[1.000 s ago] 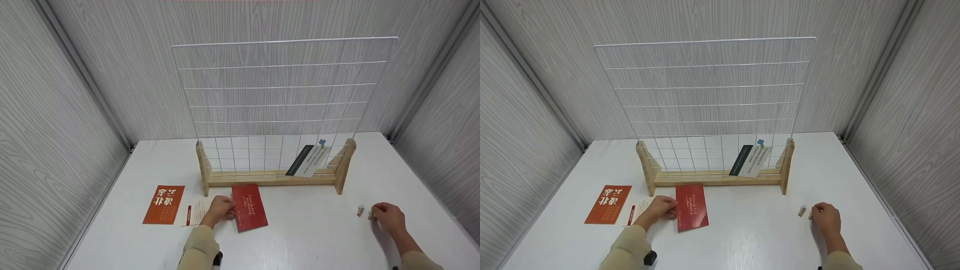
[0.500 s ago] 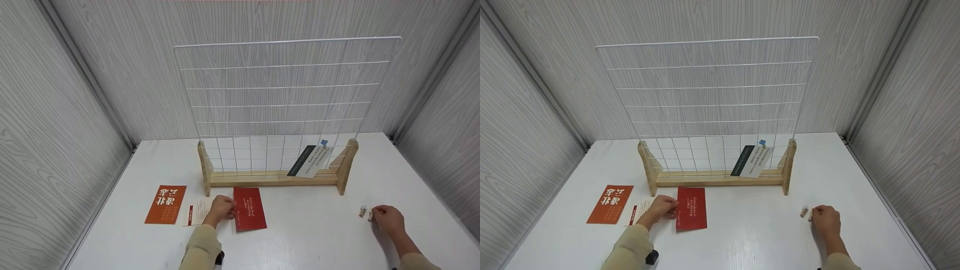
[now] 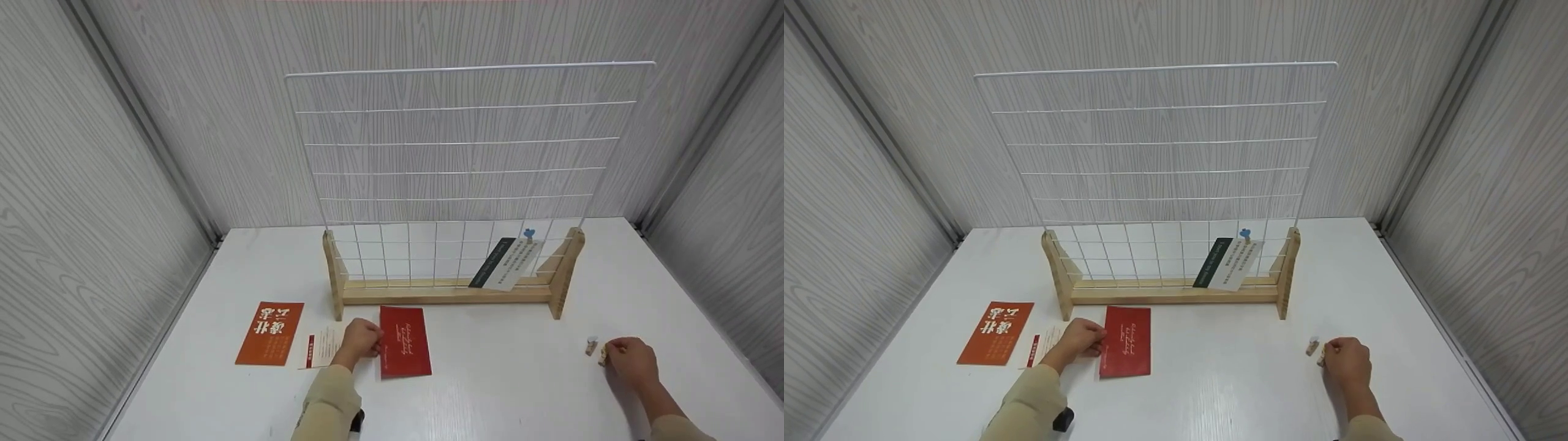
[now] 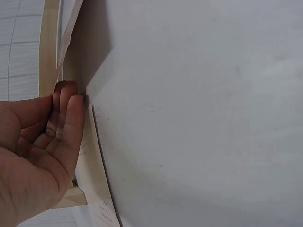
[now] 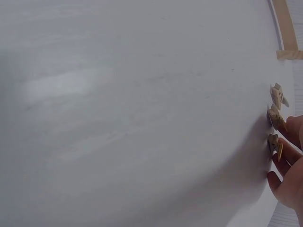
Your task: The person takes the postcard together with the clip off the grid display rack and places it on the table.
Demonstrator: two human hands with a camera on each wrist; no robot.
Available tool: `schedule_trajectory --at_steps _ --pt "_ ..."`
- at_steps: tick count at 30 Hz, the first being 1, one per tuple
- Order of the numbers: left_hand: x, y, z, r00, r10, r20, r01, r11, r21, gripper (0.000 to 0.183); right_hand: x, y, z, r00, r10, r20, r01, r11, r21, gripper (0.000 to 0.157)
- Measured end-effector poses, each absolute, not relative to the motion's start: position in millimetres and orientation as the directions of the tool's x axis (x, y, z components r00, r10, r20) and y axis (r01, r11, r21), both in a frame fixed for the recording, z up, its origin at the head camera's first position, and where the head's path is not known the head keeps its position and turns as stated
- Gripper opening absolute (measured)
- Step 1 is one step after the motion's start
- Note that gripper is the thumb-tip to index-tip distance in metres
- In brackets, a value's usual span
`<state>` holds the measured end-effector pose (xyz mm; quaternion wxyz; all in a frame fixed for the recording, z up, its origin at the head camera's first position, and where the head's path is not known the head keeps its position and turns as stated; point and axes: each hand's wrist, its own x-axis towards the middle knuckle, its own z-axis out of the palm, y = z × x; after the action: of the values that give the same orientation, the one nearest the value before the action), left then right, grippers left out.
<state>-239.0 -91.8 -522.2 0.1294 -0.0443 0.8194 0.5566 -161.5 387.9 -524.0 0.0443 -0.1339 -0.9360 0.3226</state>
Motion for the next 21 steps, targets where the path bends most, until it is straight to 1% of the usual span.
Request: schedule_trajectory --at_steps 10,13,18,21 --pt "-238.5 -91.4 -519.1 -0.966 0.058 -0.253 -0.207 0.418 0.885 0.013 -160.6 386.9 -523.8 -0.963 0.268 0.005 0.208 0.758 -0.618 0.027" --pt "-238.2 -92.2 -517.2 -0.967 0.057 -0.250 -0.202 0.433 0.878 0.014 -161.0 386.8 -524.0 -0.963 0.269 -0.009 0.217 0.755 -0.619 0.027" --pt "-237.2 -93.9 -515.0 -0.973 0.051 -0.224 -0.178 0.446 0.877 0.015 -161.7 387.9 -524.0 -0.965 0.262 -0.021 0.221 0.764 -0.606 0.029" --pt "-237.2 -94.8 -514.9 -0.973 0.037 -0.228 -0.188 0.448 0.874 0.014 -162.5 388.8 -523.3 -0.967 0.253 -0.015 0.211 0.775 -0.596 0.030"
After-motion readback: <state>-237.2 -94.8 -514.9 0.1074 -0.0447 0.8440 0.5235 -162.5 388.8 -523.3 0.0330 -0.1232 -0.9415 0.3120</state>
